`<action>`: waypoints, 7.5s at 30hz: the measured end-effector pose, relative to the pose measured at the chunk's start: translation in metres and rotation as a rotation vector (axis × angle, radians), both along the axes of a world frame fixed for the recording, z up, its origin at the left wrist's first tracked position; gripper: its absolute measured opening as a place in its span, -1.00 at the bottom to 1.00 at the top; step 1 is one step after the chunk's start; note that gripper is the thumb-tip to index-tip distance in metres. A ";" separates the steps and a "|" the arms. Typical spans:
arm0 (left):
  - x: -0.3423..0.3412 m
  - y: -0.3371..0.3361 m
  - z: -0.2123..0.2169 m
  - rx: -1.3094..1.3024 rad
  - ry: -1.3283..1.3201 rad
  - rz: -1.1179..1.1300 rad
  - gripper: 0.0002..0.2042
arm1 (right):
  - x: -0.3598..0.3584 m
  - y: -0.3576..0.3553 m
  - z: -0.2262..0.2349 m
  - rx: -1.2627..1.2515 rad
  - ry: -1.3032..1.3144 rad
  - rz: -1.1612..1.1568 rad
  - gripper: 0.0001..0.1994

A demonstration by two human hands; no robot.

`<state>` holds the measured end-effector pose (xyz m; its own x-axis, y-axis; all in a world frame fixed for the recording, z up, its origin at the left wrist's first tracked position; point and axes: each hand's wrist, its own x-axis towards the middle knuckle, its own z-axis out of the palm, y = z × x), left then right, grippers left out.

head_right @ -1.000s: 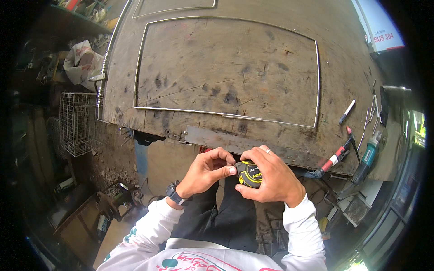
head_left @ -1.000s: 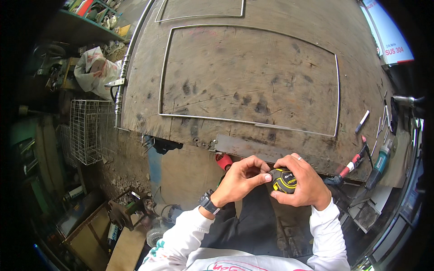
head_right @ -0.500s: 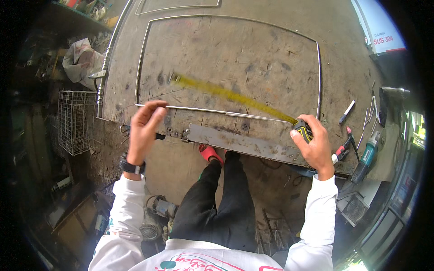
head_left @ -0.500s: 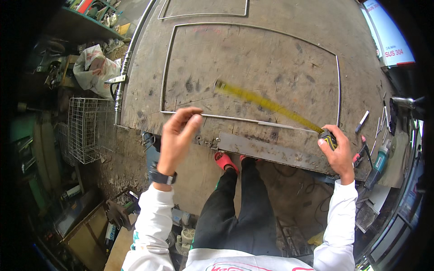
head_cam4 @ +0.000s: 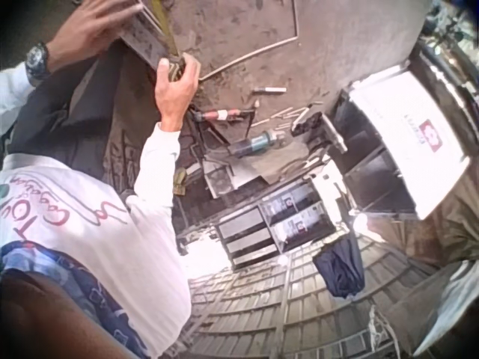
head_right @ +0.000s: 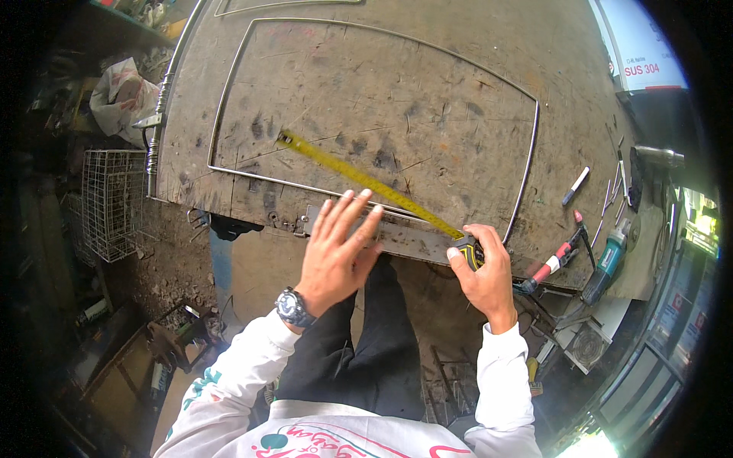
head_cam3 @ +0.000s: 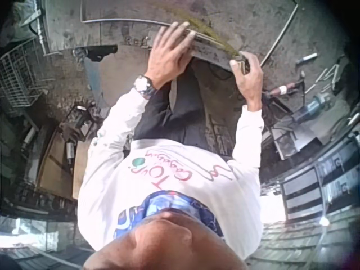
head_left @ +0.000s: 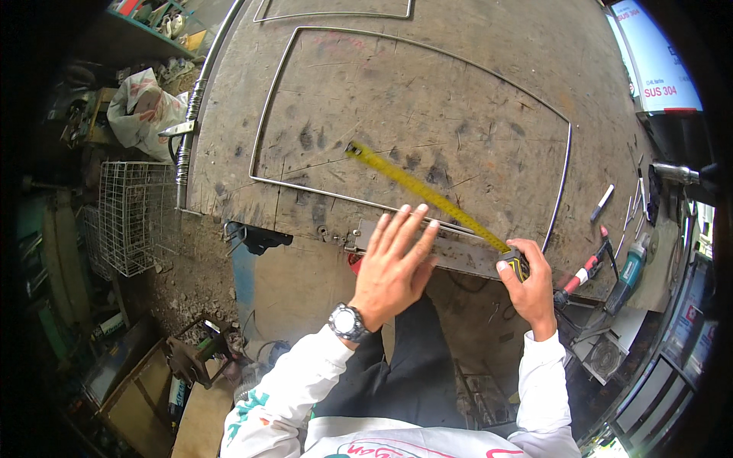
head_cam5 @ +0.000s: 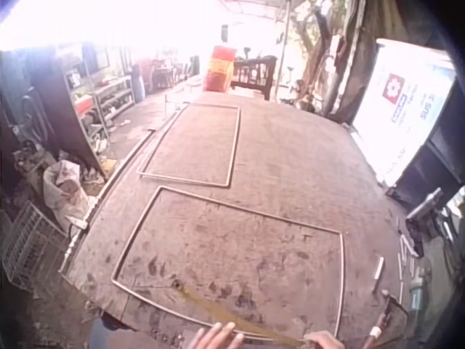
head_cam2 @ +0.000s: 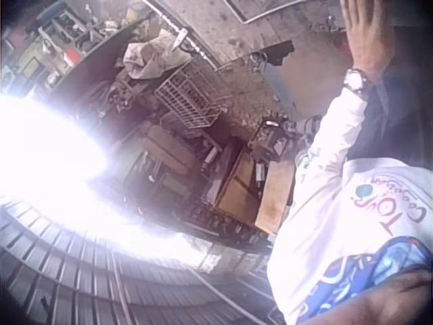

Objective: The person assembles a rectangular metal frame on a workbench using a welding tool to tack joints and a tape measure to verify dimensions. The person repeatedly measures the frame sides and diagonals, adjusts the frame, and then moves a metal wire cage to the workbench.

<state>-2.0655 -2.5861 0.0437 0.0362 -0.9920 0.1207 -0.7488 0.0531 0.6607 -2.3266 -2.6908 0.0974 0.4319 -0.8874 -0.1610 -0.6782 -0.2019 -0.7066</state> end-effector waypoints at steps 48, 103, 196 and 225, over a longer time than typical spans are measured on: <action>0.236 0.011 -0.025 -0.033 0.230 0.688 -0.70 | 0.155 -0.025 -0.014 -0.069 0.186 0.108 -0.53; 0.309 0.004 -0.022 0.405 0.515 0.684 -0.78 | -0.149 -0.047 -0.006 -0.036 0.304 -0.194 -0.61; 0.301 0.007 -0.025 0.355 0.347 0.953 -0.85 | -0.127 -0.251 -0.033 -0.411 0.218 -0.290 -0.75; 0.108 -0.042 0.018 -0.031 -0.241 0.483 -0.59 | -0.135 -0.175 -0.005 -0.227 0.053 -0.282 -0.72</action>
<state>-1.9579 -2.6283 0.0617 0.4548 -0.8652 0.2113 -0.8232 -0.3178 0.4705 -2.4619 -2.8655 0.0926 0.1611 -0.9862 0.0387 -0.7638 -0.1495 -0.6279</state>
